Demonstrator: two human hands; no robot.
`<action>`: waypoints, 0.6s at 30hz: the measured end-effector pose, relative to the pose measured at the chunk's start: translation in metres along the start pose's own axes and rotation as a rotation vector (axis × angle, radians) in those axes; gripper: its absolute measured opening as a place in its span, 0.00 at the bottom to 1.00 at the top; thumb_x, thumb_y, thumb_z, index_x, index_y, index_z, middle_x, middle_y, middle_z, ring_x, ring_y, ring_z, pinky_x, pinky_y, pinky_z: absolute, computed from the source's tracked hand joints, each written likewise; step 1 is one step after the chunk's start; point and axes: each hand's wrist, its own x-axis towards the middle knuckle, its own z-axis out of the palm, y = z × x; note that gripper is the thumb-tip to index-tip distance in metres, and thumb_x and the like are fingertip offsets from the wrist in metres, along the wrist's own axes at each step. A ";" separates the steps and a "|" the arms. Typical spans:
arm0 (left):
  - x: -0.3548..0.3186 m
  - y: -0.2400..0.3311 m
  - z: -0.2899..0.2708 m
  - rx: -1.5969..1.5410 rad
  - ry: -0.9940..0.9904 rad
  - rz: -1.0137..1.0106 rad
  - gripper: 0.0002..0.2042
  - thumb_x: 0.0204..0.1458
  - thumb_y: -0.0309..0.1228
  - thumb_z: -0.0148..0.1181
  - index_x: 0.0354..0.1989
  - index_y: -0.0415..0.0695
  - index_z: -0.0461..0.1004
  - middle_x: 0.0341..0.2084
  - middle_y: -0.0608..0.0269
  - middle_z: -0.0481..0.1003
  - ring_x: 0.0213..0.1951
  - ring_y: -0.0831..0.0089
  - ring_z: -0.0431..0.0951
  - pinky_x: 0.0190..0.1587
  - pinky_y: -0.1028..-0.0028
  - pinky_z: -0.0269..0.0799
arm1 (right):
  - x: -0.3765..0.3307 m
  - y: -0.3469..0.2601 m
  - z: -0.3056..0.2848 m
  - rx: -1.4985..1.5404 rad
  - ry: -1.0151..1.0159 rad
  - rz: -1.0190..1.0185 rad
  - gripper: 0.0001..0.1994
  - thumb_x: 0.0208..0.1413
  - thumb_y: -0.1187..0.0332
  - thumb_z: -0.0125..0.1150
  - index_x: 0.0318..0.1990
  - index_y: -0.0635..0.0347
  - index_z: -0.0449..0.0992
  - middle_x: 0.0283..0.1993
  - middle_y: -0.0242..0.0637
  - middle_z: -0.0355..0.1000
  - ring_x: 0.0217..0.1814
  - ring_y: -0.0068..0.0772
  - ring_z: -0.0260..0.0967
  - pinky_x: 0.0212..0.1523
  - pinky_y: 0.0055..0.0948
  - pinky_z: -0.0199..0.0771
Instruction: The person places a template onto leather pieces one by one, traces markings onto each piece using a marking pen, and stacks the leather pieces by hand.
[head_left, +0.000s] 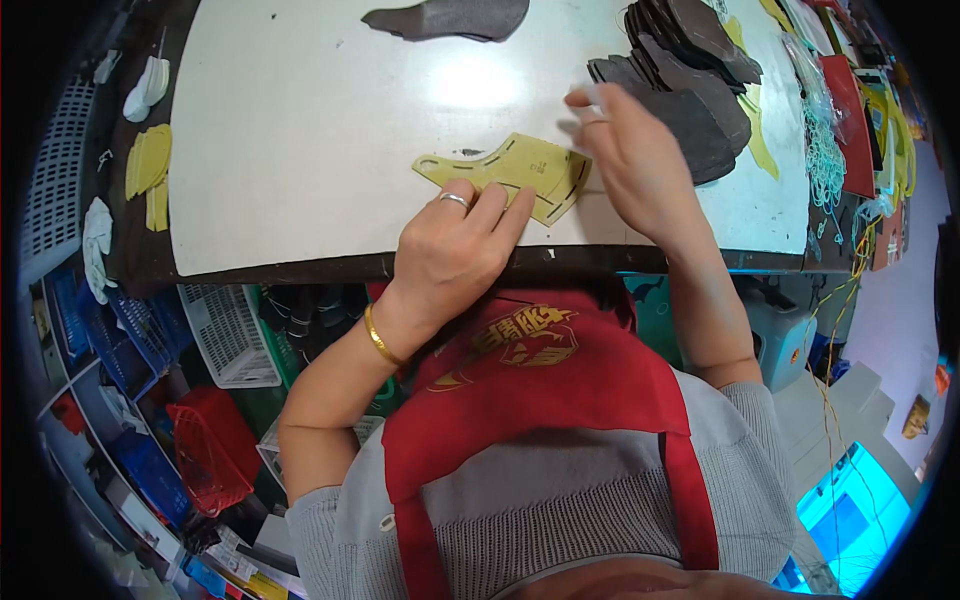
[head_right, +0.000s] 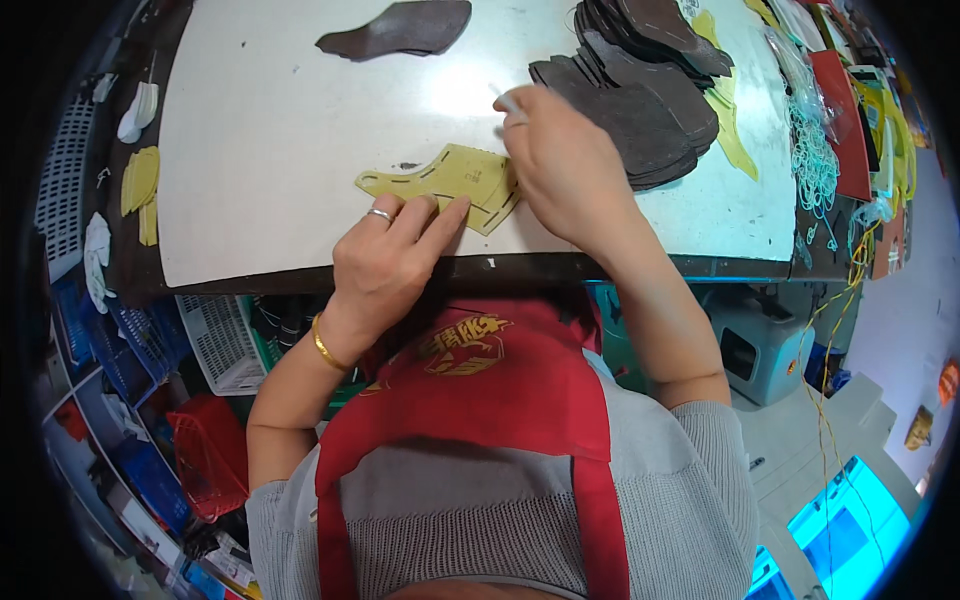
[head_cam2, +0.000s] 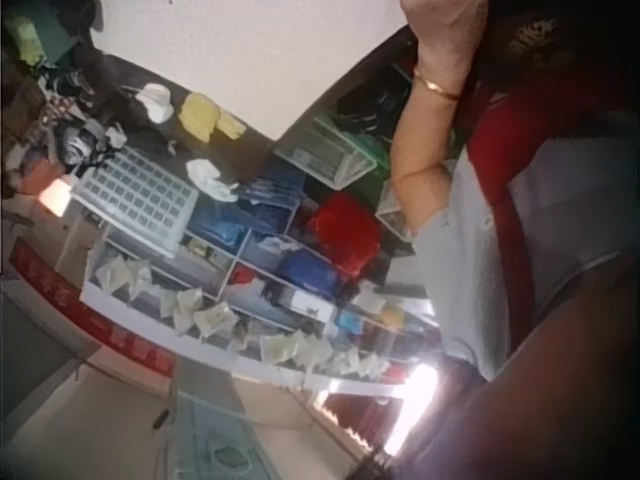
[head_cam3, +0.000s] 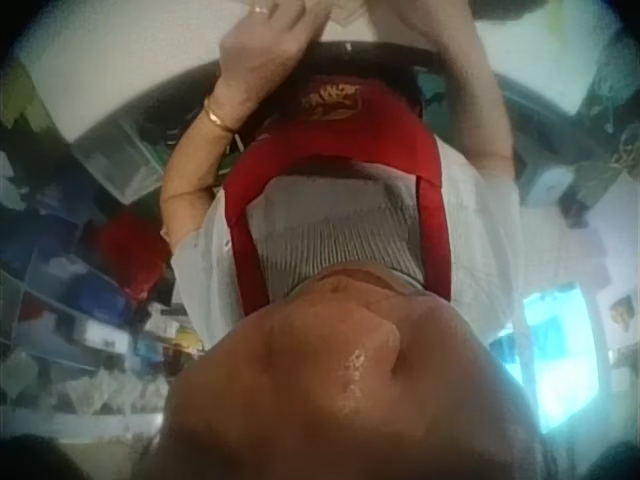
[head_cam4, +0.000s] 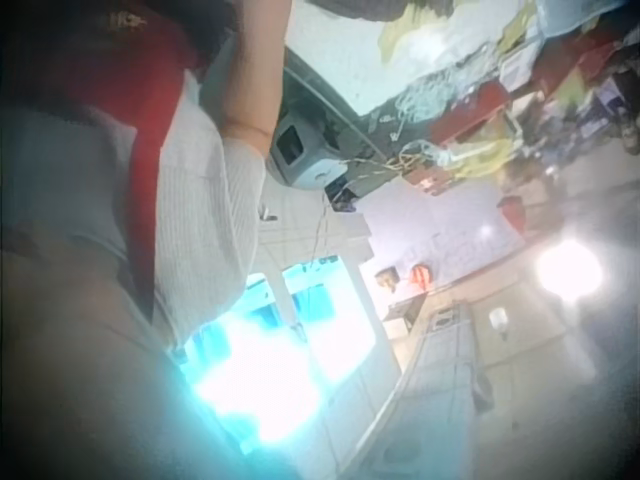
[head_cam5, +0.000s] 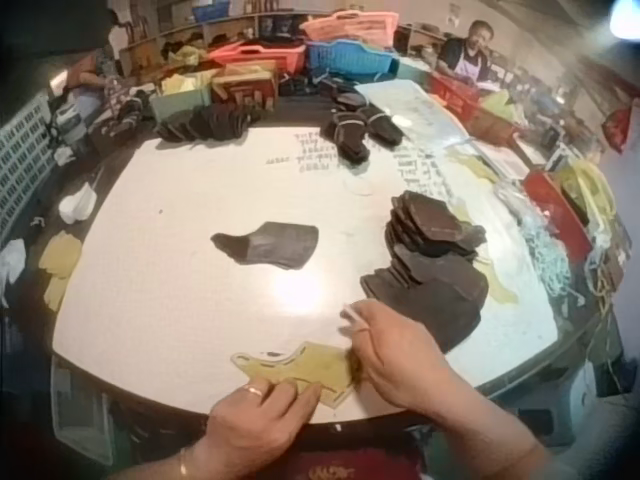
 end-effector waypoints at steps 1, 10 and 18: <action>0.000 0.000 0.002 0.008 0.006 -0.007 0.15 0.48 0.30 0.64 0.46 0.50 0.81 0.29 0.69 0.72 0.30 0.70 0.72 0.27 0.74 0.71 | 0.006 0.000 0.006 -0.122 -0.036 0.012 0.13 0.66 0.62 0.54 0.49 0.60 0.79 0.39 0.50 0.79 0.42 0.56 0.77 0.45 0.44 0.76; 0.060 -0.070 0.022 -0.064 0.177 0.035 0.18 0.55 0.25 0.62 0.54 0.38 0.73 0.48 0.52 0.78 0.52 0.53 0.78 0.54 0.59 0.75 | -0.013 0.036 -0.084 -0.089 0.017 0.305 0.16 0.66 0.59 0.61 0.50 0.61 0.82 0.39 0.45 0.81 0.42 0.39 0.80 0.45 0.35 0.77; 0.011 -0.025 0.006 -0.052 -0.114 -0.087 0.17 0.47 0.29 0.69 0.45 0.42 0.75 0.42 0.59 0.75 0.44 0.58 0.76 0.42 0.63 0.73 | -0.029 0.022 -0.071 0.302 0.347 0.036 0.10 0.69 0.69 0.61 0.52 0.64 0.80 0.42 0.27 0.78 0.42 0.18 0.73 0.43 0.19 0.74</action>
